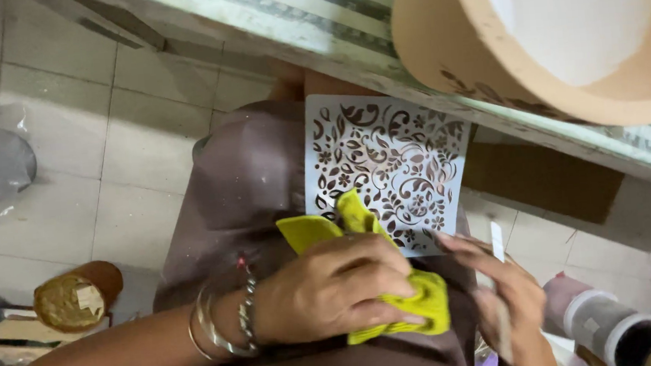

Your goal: Applying a decorative pattern to a ceramic pot using a stencil and an applicator tool

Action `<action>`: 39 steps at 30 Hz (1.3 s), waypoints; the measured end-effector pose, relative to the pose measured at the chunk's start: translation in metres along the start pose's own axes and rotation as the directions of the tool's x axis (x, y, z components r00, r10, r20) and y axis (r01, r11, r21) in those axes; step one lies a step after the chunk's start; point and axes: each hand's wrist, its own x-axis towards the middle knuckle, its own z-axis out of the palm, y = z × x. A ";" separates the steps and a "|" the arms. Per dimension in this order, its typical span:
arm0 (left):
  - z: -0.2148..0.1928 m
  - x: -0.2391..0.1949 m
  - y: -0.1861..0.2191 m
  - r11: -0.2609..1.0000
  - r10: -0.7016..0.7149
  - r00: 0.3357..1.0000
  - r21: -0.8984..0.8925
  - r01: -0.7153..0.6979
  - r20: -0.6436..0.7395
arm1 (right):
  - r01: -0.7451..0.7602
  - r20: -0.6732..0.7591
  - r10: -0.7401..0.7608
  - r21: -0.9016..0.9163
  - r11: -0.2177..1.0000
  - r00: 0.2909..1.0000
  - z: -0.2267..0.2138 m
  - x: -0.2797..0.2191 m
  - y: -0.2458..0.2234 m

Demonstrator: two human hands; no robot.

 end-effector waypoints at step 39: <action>0.015 -0.018 -0.100 -0.049 -0.742 0.610 -0.930 0.363 0.277 | 0.074 -0.240 -0.145 -0.282 0.957 0.960 0.056 0.063 0.011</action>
